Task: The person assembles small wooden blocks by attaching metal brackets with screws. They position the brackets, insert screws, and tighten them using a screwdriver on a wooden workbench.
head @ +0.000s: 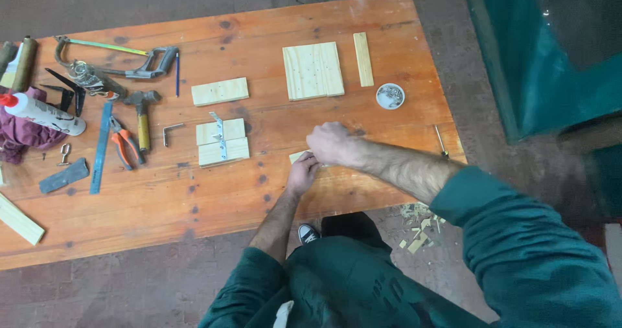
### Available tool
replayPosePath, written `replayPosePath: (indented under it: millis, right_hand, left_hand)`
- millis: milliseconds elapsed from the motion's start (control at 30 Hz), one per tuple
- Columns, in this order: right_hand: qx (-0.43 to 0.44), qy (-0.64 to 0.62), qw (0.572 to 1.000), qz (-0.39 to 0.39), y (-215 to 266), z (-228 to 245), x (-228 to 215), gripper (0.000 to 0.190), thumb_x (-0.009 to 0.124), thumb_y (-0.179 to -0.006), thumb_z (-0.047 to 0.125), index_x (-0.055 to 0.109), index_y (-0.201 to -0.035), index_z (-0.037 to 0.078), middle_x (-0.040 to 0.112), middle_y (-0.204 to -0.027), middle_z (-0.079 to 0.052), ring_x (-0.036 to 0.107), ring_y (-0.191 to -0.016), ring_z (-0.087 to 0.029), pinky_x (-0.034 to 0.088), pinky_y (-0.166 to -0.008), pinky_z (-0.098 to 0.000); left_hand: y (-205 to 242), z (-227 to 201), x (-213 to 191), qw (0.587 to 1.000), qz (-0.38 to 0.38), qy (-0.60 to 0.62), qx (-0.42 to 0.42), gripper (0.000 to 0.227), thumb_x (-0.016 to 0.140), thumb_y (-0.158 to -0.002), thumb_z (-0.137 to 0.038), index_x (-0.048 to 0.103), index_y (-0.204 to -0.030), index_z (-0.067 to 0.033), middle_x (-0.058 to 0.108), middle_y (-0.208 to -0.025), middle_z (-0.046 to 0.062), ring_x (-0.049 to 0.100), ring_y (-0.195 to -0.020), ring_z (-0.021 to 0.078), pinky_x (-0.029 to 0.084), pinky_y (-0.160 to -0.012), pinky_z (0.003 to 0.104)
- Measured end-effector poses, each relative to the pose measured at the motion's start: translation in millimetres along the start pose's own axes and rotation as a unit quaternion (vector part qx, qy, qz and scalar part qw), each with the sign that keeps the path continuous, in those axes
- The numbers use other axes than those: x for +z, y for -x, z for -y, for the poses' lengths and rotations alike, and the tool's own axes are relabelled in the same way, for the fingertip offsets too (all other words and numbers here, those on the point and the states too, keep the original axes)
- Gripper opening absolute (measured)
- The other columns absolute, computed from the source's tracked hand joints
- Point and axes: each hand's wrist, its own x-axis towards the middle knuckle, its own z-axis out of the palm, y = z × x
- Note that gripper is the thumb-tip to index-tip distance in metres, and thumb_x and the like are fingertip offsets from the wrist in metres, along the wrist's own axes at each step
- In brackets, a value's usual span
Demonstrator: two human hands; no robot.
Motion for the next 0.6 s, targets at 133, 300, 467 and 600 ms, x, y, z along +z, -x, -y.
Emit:
replayPosePath:
  millis: [133,300,467,600]
  right_hand:
    - [0.058,-0.051,0.996,0.052,-18,-7,11,0.025,0.069,-0.093,0.021,0.093,-0.099,0.015,0.090,-0.098,-0.012,0.088,-0.101,-0.042,0.070,-0.070,-0.0652]
    - [-0.009,0.115,0.984,0.138,-9,15,-2,0.019,0.075,-0.096,0.016,0.093,-0.102,0.017,0.092,-0.107,-0.008,0.088,-0.108,-0.038,0.068,-0.082,-0.0694]
    - [0.046,-0.077,0.990,0.111,15,4,-42,0.027,0.073,-0.101,0.035,0.093,-0.110,0.019,0.092,-0.110,-0.004,0.086,-0.117,-0.036,0.071,-0.088,-0.0644]
    - [0.100,-0.062,0.983,0.140,-18,-1,0,0.028,0.077,-0.095,0.025,0.092,-0.115,0.013,0.090,-0.118,-0.012,0.084,-0.119,-0.045,0.066,-0.080,-0.0762]
  left_hand:
    - [1,20,6,0.998,-0.012,0.052,-0.023,0.011,0.076,-0.104,-0.006,0.083,-0.111,-0.0098,0.073,-0.111,0.016,0.076,-0.114,0.0471,0.063,-0.098,0.056]
    - [3,50,14,0.991,-0.006,0.119,-0.061,0.028,0.061,-0.100,0.003,0.081,-0.115,-0.0080,0.071,-0.105,0.021,0.074,-0.114,0.0529,0.060,-0.102,0.061]
    - [-1,42,15,0.993,0.003,0.109,-0.038,0.016,0.072,-0.096,0.000,0.082,-0.102,-0.0104,0.076,-0.099,0.017,0.077,-0.102,0.0484,0.061,-0.095,0.056]
    - [-10,39,25,0.998,0.016,0.049,-0.040,0.004,0.080,-0.093,-0.011,0.076,-0.094,-0.0130,0.069,-0.090,0.014,0.074,-0.090,0.0421,0.059,-0.084,0.050]
